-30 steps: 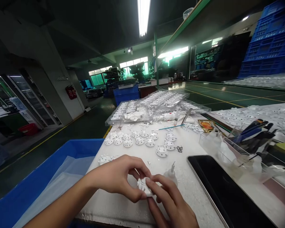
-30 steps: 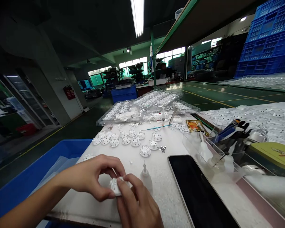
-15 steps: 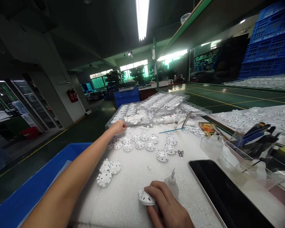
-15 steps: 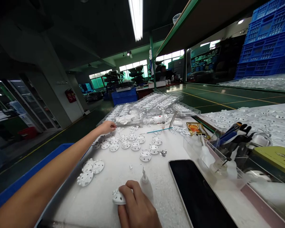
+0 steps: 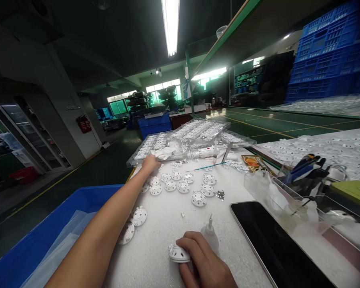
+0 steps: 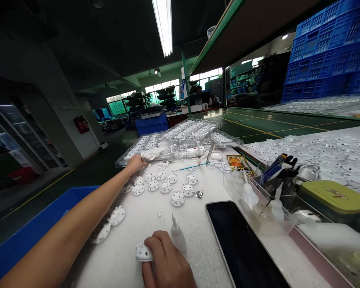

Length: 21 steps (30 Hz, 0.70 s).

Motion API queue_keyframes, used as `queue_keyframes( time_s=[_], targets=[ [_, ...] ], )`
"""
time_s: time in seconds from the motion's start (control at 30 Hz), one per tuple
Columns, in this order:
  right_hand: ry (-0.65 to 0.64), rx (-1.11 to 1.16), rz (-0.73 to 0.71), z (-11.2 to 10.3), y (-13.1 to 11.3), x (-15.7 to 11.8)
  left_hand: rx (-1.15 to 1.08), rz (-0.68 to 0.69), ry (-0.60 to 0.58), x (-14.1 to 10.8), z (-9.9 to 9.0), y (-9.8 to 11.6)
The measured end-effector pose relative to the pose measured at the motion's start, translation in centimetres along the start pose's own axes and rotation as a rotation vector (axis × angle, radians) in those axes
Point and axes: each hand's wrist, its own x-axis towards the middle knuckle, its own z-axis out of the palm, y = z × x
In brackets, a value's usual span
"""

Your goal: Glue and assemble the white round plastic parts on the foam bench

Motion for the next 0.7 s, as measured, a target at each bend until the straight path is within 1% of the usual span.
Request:
queue_keyframes(
  time_s=[0.1, 0.2, 0.27, 0.37, 0.43, 0.53, 0.6, 0.7],
  targets=[
    [-0.030, 0.008, 0.009, -0.3, -0.2, 0.0, -0.151, 0.038, -0.069, -1.0, -1.2, 0.0],
    [-0.064, -0.033, 0.012, -0.6, -0.4, 0.0, -0.340, 0.090, -0.172, -2.6, -2.7, -0.2],
    [-0.063, -0.059, -0.001, -0.8, -0.5, 0.1, -0.463, 0.124, -0.237, -4.3, -3.5, -0.5],
    [-0.018, -0.087, -0.046, -0.9, -0.6, 0.2, -0.618, 0.168, -0.313, -7.6, -4.1, -1.0],
    [0.015, -0.078, -0.054, -0.8, -0.7, 0.2, -0.702, 0.193, -0.364, -10.3, -4.1, -1.4],
    [0.032, 0.006, 0.006, -1.0, -0.8, 0.1, -0.786, 0.215, -0.456, -14.4, -3.8, -1.8],
    [0.004, 0.061, 0.066, -1.3, -0.9, 0.1, -0.819, 0.228, -0.515, -16.9, -3.3, -2.2],
    [-0.060, 0.102, 0.134, -1.8, -1.1, 0.0, -0.857, 0.249, -0.586, -19.7, -2.4, -2.9]
  ],
)
